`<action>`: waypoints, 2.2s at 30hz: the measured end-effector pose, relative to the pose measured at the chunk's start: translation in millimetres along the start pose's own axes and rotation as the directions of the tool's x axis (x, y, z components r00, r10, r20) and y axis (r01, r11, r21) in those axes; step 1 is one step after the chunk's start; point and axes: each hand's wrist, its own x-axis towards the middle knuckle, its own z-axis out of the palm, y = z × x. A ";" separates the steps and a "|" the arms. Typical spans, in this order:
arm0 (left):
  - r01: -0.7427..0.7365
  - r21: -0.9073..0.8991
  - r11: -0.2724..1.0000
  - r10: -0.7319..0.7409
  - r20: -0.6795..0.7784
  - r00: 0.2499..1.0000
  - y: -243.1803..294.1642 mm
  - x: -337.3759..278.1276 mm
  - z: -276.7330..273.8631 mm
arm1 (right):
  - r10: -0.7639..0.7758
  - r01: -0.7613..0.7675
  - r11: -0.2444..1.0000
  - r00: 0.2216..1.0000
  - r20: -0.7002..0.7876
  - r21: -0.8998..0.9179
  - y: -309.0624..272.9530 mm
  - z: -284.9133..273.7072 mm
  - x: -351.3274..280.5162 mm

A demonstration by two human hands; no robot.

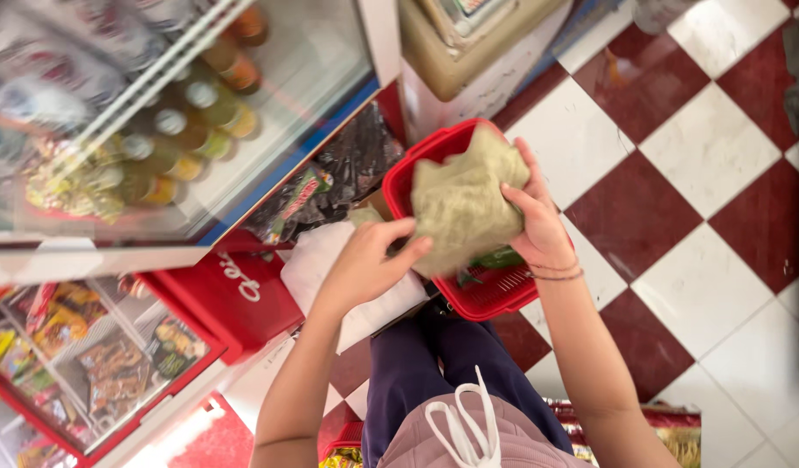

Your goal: The person wipes the exterior surfaces and door edges of a reach-in refrigerator using two different cloths while scanning a product with a handheld scanner.

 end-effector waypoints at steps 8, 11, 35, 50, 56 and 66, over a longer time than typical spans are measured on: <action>-0.378 0.312 0.872 0.479 -0.384 0.789 26.4 -60.8 0.8 | 0.088 0.173 0.657 0.949 0.302 -0.734 -10.8 102.6 -49.4; -0.291 -0.028 0.956 0.281 -0.188 0.941 36.7 -71.6 5.1 | 0.188 0.160 0.566 0.930 0.316 -0.809 -8.8 119.7 -56.6; -0.468 -0.586 0.661 -0.048 -0.656 0.753 102.2 -40.8 30.5 | -0.362 0.667 0.322 0.742 0.564 -0.672 34.4 5.4 109.9; -0.596 -0.439 0.672 -0.170 -0.875 0.453 54.7 -80.6 -42.0 | 0.478 -0.386 0.877 0.748 0.460 -0.285 25.5 156.6 77.3; -0.530 0.183 0.828 0.178 -0.982 -0.062 60.9 -76.8 -119.8 | -0.280 0.795 0.327 0.598 0.751 -0.512 -22.6 270.8 112.7; 0.465 0.469 0.751 0.660 -0.557 -0.505 54.9 -39.1 -261.2 | -0.734 0.967 0.059 0.211 0.646 -0.249 -28.2 419.3 108.3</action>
